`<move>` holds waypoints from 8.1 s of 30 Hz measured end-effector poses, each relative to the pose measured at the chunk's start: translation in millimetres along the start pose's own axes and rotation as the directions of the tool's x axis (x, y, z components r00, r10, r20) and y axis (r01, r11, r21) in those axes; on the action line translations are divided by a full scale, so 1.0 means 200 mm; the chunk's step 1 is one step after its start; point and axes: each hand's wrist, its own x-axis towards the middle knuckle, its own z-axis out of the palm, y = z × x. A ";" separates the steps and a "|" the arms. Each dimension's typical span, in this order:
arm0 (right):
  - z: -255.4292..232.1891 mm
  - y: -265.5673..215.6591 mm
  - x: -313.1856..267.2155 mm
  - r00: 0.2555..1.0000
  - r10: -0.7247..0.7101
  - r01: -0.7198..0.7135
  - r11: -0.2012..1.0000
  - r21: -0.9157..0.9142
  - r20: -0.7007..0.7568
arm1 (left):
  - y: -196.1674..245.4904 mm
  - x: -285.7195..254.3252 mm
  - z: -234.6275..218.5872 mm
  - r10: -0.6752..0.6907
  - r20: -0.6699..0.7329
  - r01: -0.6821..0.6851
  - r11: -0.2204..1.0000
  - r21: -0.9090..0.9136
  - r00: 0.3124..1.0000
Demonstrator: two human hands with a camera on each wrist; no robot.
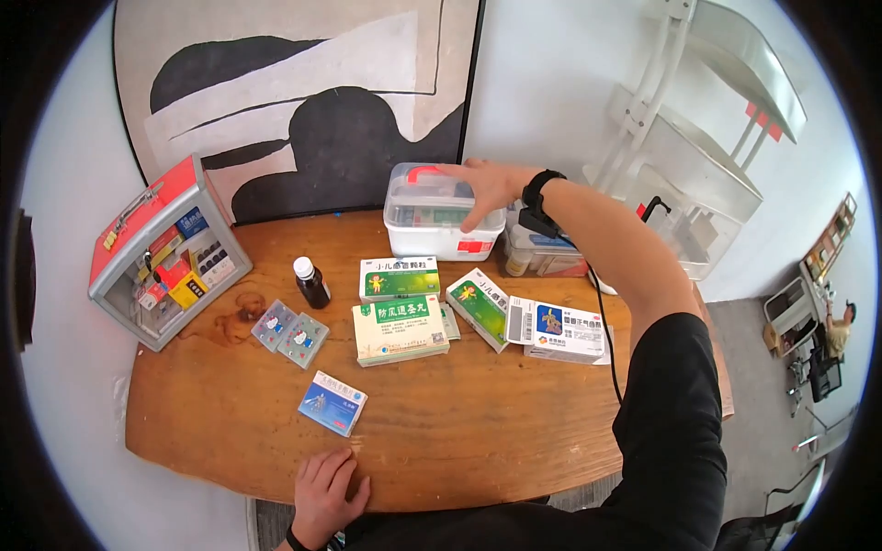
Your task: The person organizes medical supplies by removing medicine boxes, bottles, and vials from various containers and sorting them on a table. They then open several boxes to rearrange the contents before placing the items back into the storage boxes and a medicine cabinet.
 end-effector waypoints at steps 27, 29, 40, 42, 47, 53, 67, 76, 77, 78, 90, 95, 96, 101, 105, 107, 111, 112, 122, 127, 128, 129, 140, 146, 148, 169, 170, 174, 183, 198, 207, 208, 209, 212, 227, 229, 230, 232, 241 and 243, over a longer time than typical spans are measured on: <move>0.29 -0.01 -0.17 0.854 -0.157 0.159 0.986 -0.038 -0.496 | 0.01 0.00 -0.01 0.008 0.000 -0.008 1.000 0.016 1.000; 0.24 0.00 -0.18 0.892 -0.111 0.161 0.984 0.078 -0.439 | 0.01 0.01 -0.03 0.000 0.012 -0.001 1.000 0.017 1.000; 0.33 0.04 -0.16 0.789 0.178 -0.031 0.967 0.251 -0.587 | -0.25 1.63 0.07 -0.306 0.137 0.334 0.827 -0.452 0.942; 0.33 0.03 -0.16 0.787 0.202 -0.011 0.950 0.313 -0.583 | -0.37 1.91 0.26 -0.444 0.127 0.458 0.815 -0.354 0.887; 0.33 -0.04 -0.20 0.787 0.280 -0.005 0.894 0.447 -0.550 | -0.53 2.08 0.55 -0.288 0.149 0.321 0.767 -0.555 0.946; 0.24 -0.14 -0.33 0.719 0.278 0.065 0.885 0.460 -0.637 | -0.38 2.00 0.48 -0.429 -0.022 0.359 0.783 -0.508 0.903; 0.62 -1.13 -1.80 0.778 0.216 0.107 0.879 0.464 -0.589 | 0.42 0.39 -0.07 -0.086 0.104 0.121 0.908 -0.401 0.991; 0.87 -1.29 -1.98 0.820 0.245 0.041 0.877 0.479 -0.518 | 0.30 0.19 -0.10 -0.019 0.235 0.095 0.945 -0.313 0.972; 0.87 -1.29 -1.98 0.824 0.246 0.016 0.890 0.455 -0.511 | 0.29 0.23 -0.12 -0.045 0.312 0.176 0.897 -0.406 0.949; 0.86 -1.28 -1.97 0.827 0.249 0.010 0.890 0.455 -0.505 | 0.27 0.25 -0.13 -0.059 0.392 0.261 0.833 -0.488 0.918; 0.48 -1.08 -1.82 0.934 0.084 0.092 0.883 0.461 -0.347 | 0.11 0.38 0.06 0.053 0.380 0.314 0.462 -0.829 0.924; 0.36 -0.83 -1.63 0.911 0.200 0.109 0.727 0.678 -0.361 | 0.15 0.40 0.01 0.051 0.386 0.289 0.574 -0.766 0.921; 0.37 -0.75 -1.55 0.869 0.324 0.099 0.626 0.773 -0.374 | 0.13 0.38 0.03 0.041 0.326 0.235 0.610 -0.757 0.945; 0.44 -0.48 -1.17 0.761 0.547 0.082 0.453 0.888 -0.350 | 0.11 0.39 -0.08 0.059 0.337 0.213 0.669 -0.712 0.940; 0.63 -0.45 -1.07 0.787 0.503 0.019 0.559 0.829 -0.358 | 0.06 0.44 -0.23 0.092 0.187 0.031 0.823 -0.567 0.978; 0.67 -0.49 -1.11 0.802 0.518 -0.058 0.562 0.825 -0.297 | 0.19 0.57 -0.31 0.052 0.115 0.012 0.870 -0.493 0.992; 0.60 -0.74 -1.32 0.620 0.360 0.024 0.880 0.475 -0.697 | 0.24 0.78 -0.26 0.410 0.152 -0.362 0.894 -0.266 0.900; 0.58 -0.79 -1.40 0.685 0.208 0.089 0.927 0.363 -0.698 | 0.25 0.82 -0.25 0.452 0.217 -0.403 0.884 -0.235 0.865; 0.61 -0.98 -1.58 0.898 -0.073 0.218 0.931 0.294 -0.435 | 0.33 0.94 -0.13 0.480 0.419 -0.479 0.870 -0.114 0.771; 0.57 -0.95 -1.56 0.935 -0.085 0.193 0.936 0.294 -0.344 | 0.27 0.92 -0.25 0.313 0.301 -0.243 0.938 -0.249 0.901; 0.58 -0.94 -1.56 0.943 -0.075 0.181 0.933 0.312 -0.324 | 0.22 0.92 -0.32 0.181 0.253 -0.085 0.933 -0.348 0.950; 0.58 -0.94 -1.56 0.942 -0.072 0.181 0.932 0.315 -0.328 | 0.15 0.93 -0.37 0.031 0.216 0.055 0.923 -0.381 0.976; 0.58 -0.92 -1.53 0.952 -0.071 0.228 0.816 0.531 -0.299 | -0.65 0.99 0.07 -0.505 0.431 0.615 0.772 -0.163 0.748; 0.53 -0.98 -1.58 0.932 0.066 0.162 0.804 0.571 -0.358 | -0.21 0.91 -0.15 -0.149 0.034 0.153 0.976 -0.153 0.988; 0.49 -1.06 -1.59 0.919 0.036 0.211 0.797 0.566 -0.392 | 0.05 0.85 -0.28 0.202 0.020 -0.181 0.915 -0.361 0.979; 0.67 -1.00 -1.53 0.885 -0.253 0.311 0.946 0.092 -0.391 | -0.72 0.36 -0.23 -0.631 0.197 0.661 0.722 -0.206 0.750; 0.68 -1.01 -1.53 0.884 -0.290 0.331 0.942 0.052 -0.368 | -0.70 0.36 -0.24 -0.487 0.061 0.488 0.873 -0.002 0.871; 0.69 -0.98 -1.52 0.873 -0.298 0.372 0.919 0.131 -0.387 | -0.37 0.44 -0.26 -0.116 -0.166 0.125 0.991 0.042 0.979; 0.63 -0.95 -1.63 0.829 -0.167 0.393 0.853 0.344 -0.533 | 0.25 0.45 -0.19 0.609 0.242 -0.576 0.793 -0.197 0.755; 1.16 0.14 -2.07 0.592 0.689 -0.614 0.721 0.321 -0.418 | 0.23 0.43 -0.16 0.602 0.214 -0.570 0.798 -0.196 0.769; 0.82 -0.37 -1.83 0.650 0.472 -0.336 0.882 0.331 -0.596 | 0.19 0.58 -0.26 0.562 0.189 -0.430 0.774 -0.465 0.806; 0.76 -0.51 -1.81 0.691 0.371 -0.211 0.925 0.317 -0.621 | 0.21 0.64 -0.29 0.547 0.229 -0.433 0.806 -0.404 0.805; 0.72 -0.65 -1.80 0.716 0.266 -0.084 0.951 0.298 -0.645 | 0.23 0.70 -0.31 0.532 0.266 -0.437 0.832 -0.343 0.804; 0.64 -0.95 -1.72 0.807 -0.138 0.292 0.938 0.185 -0.574 | 0.30 0.89 -0.32 0.531 0.448 -0.490 0.845 -0.215 0.719; 0.72 -1.09 -1.56 0.971 -0.227 0.228 0.974 0.007 -0.068 | 0.41 0.99 -0.23 0.396 0.741 -0.510 0.856 -0.085 0.542; 0.71 -1.09 -1.55 0.971 -0.233 0.233 0.972 -0.004 -0.048 | 0.43 1.04 -0.34 0.412 0.727 -0.498 0.860 -0.111 0.549; 0.71 -1.10 -1.54 0.973 -0.230 0.230 0.973 -0.011 -0.031 | 0.42 1.07 -0.39 0.439 0.677 -0.512 0.852 -0.106 0.591; 0.73 -1.10 -1.52 0.971 -0.239 0.238 0.971 -0.025 -0.016 | 0.39 1.12 -0.52 0.427 0.597 -0.465 0.880 -0.099 0.679; 0.72 -1.14 -1.46 0.973 -0.149 0.154 0.988 -0.011 0.178 | -0.27 1.10 -0.79 -0.071 0.526 -0.081 0.962 0.260 0.847; 0.73 -1.14 -1.46 0.972 -0.141 0.144 0.990 -0.001 0.189 | -0.50 1.03 -0.74 -0.220 0.561 -0.001 0.931 0.366 0.798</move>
